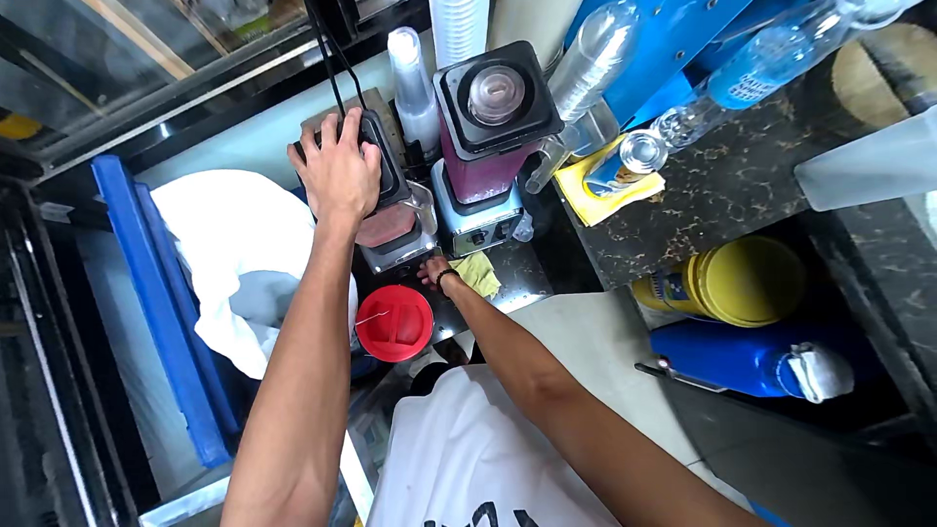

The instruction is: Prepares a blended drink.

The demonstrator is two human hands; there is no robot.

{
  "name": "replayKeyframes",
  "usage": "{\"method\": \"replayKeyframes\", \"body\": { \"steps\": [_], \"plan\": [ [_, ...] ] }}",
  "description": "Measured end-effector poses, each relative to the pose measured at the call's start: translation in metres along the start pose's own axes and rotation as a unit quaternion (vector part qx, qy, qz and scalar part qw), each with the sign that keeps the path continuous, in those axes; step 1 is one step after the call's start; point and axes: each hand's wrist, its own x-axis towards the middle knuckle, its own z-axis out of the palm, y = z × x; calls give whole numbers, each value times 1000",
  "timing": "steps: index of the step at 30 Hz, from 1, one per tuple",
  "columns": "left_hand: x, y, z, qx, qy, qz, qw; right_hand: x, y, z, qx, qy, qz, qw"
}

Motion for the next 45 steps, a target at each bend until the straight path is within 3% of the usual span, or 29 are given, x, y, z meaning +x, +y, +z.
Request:
{"method": "replayKeyframes", "body": {
  "steps": [8, 18, 22, 26, 30, 33, 41, 45],
  "plan": [
    [0, 0, -1, 5, -3, 2, 1000, -4, -11, 5, 18, 26, 25, 999],
    [-1, 1, -2, -4, 0, -2, 1000, -48, -43, 8, -26, 51, 52, 997],
    [-1, 3, -4, -10, 4, -6, 1000, -44, -31, 4, -25, 30, -8, 999],
    [-2, 4, -6, -5, 6, -10, 1000, -35, -41, 6, -57, 37, 9, 998],
    [-5, 7, -14, -1, -19, -22, 1000, -88, -71, 3, -62, 27, -3, 998],
    [-8, 4, -6, -5, 8, -7, 1000, -128, -95, 0, -59, 20, -5, 998],
    [-2, 4, -4, 9, -3, -34, 999, -70, -75, -6, -93, 0, 6, 996],
    [-1, 4, 5, 19, 0, -36, 999, -9, -38, -1, -63, 12, 36, 997]
  ]
}}
